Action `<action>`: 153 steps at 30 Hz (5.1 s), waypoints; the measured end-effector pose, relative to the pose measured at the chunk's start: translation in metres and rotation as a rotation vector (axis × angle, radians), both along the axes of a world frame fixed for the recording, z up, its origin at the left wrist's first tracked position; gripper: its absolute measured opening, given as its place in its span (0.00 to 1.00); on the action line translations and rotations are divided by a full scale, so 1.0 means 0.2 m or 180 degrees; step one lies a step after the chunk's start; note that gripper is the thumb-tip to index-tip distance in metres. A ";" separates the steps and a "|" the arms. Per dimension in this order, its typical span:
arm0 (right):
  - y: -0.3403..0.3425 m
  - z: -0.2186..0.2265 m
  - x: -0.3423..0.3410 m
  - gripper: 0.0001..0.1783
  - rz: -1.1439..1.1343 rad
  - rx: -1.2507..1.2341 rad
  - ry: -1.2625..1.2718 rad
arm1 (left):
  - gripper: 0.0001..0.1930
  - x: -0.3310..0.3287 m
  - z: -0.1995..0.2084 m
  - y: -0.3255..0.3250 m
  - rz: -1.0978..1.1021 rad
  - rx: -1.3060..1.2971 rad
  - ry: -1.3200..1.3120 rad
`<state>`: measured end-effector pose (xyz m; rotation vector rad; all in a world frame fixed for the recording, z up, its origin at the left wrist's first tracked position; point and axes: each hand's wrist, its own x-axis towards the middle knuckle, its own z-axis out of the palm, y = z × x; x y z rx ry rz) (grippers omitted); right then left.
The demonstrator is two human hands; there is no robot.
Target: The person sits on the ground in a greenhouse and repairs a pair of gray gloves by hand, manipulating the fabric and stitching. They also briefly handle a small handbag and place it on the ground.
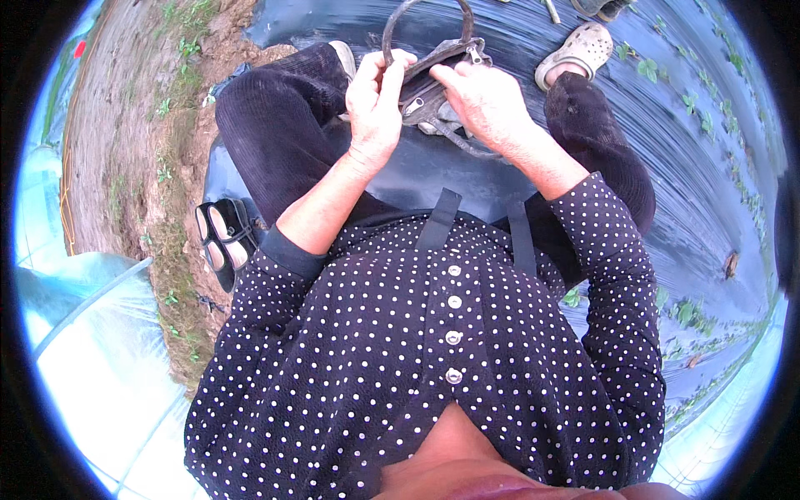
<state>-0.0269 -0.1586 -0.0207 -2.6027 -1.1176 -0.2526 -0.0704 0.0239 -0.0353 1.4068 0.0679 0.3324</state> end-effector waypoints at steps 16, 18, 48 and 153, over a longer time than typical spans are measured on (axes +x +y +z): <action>0.01 -0.07 -0.09 0.11 0.0201 -0.0871 0.0384 | 0.08 0.02 -0.03 0.06 -0.0306 0.0014 0.0490; 0.00 -0.08 -0.07 0.11 0.0174 -0.0855 0.0321 | 0.08 0.02 -0.04 0.05 -0.0441 0.0403 0.1046; -0.31 -0.89 1.51 0.32 -0.3880 0.3162 0.3675 | 0.05 0.03 -0.05 0.08 -0.0261 0.2721 0.1473; 0.13 0.13 0.21 0.29 -0.0933 0.3217 0.5003 | 0.12 -0.10 -0.22 -0.05 -0.1024 0.2962 0.0865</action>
